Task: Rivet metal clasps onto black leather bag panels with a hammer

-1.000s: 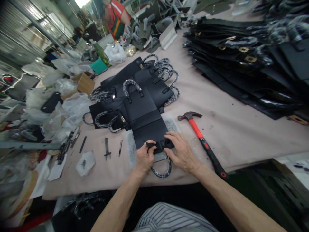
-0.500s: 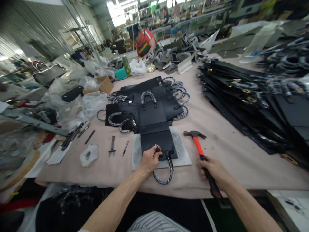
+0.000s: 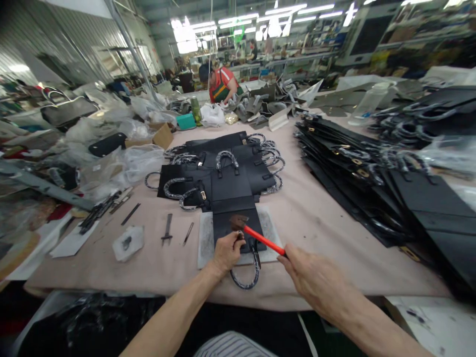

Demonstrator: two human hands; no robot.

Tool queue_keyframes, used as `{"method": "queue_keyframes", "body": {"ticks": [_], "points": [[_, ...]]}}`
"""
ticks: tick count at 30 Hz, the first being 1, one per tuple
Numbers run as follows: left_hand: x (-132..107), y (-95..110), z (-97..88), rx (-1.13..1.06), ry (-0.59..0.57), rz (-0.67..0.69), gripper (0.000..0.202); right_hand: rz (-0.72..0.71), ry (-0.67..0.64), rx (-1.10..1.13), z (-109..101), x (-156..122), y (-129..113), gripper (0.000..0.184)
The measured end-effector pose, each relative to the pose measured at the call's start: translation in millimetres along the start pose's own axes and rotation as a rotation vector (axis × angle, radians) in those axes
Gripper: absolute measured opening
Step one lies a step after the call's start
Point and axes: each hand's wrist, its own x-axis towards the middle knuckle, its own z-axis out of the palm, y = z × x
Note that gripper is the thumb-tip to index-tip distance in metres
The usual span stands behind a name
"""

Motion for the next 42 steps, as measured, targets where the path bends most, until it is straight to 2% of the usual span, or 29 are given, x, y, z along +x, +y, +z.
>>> {"method": "queue_keyframes", "body": {"ticks": [2,5,7,8,11,13,15,17,20,22,25,29,31,33,35,37,39,42], "points": [[0,-1,0.7,-0.008,0.012,0.020,0.016,-0.008,0.031,-0.010,-8,2,-7,0.040],[0,-1,0.9,-0.024,0.019,0.036,0.017,0.030,0.278,0.038,-17,0,-18,0.033],[1,-1,0.7,-0.020,0.014,0.032,0.016,-0.002,0.354,0.035,-16,-4,-21,0.031],[1,-1,0.7,-0.014,0.008,0.026,0.016,-0.031,0.324,0.012,-13,-7,-19,0.031],[1,-1,0.3,0.002,-0.006,0.012,0.017,-0.096,0.121,-0.045,-6,-12,-12,0.034],[1,-2,-0.2,-0.004,-0.014,0.010,0.017,-0.057,0.125,-0.022,-5,-12,-8,0.030],[0,-1,-1.0,-0.012,-0.020,0.012,0.017,-0.030,0.247,0.020,-5,-12,-6,0.029],[1,0,-2.0,-0.009,-0.030,0.005,0.016,-0.044,0.277,0.012,-5,-13,-5,0.030],[1,2,-3.2,0.007,-0.048,-0.013,0.015,-0.052,0.067,-0.027,-2,-14,0,0.033],[1,2,-4.1,0.009,-0.058,-0.021,0.016,0.063,-0.017,0.014,2,-13,8,0.034],[1,4,-6.9,-0.007,-0.066,-0.015,0.019,0.284,-0.026,0.130,18,-7,31,0.037],[2,8,-12.9,-0.047,-0.078,-0.008,0.024,0.587,-0.191,0.283,56,-6,74,0.039],[3,9,-15.9,-0.055,-0.092,-0.011,0.029,0.703,-0.240,0.227,75,-8,89,0.039],[3,10,-17.9,-0.047,-0.099,-0.011,0.027,0.639,-0.151,0.049,89,-7,90,0.036],[4,11,-18.7,-0.038,-0.099,-0.006,0.019,0.419,0.025,-0.081,100,1,76,0.035],[3,11,-18.0,-0.041,-0.104,-0.014,0.014,0.176,0.168,-0.048,110,15,53,0.039],[4,12,-16.2,-0.067,-0.115,-0.040,0.012,0.010,0.178,0.054,124,31,28,0.041],[12,10,-14.5,-0.218,-0.075,-0.179,0.009,-0.051,0.109,0.059,147,47,3,0.041]]}}
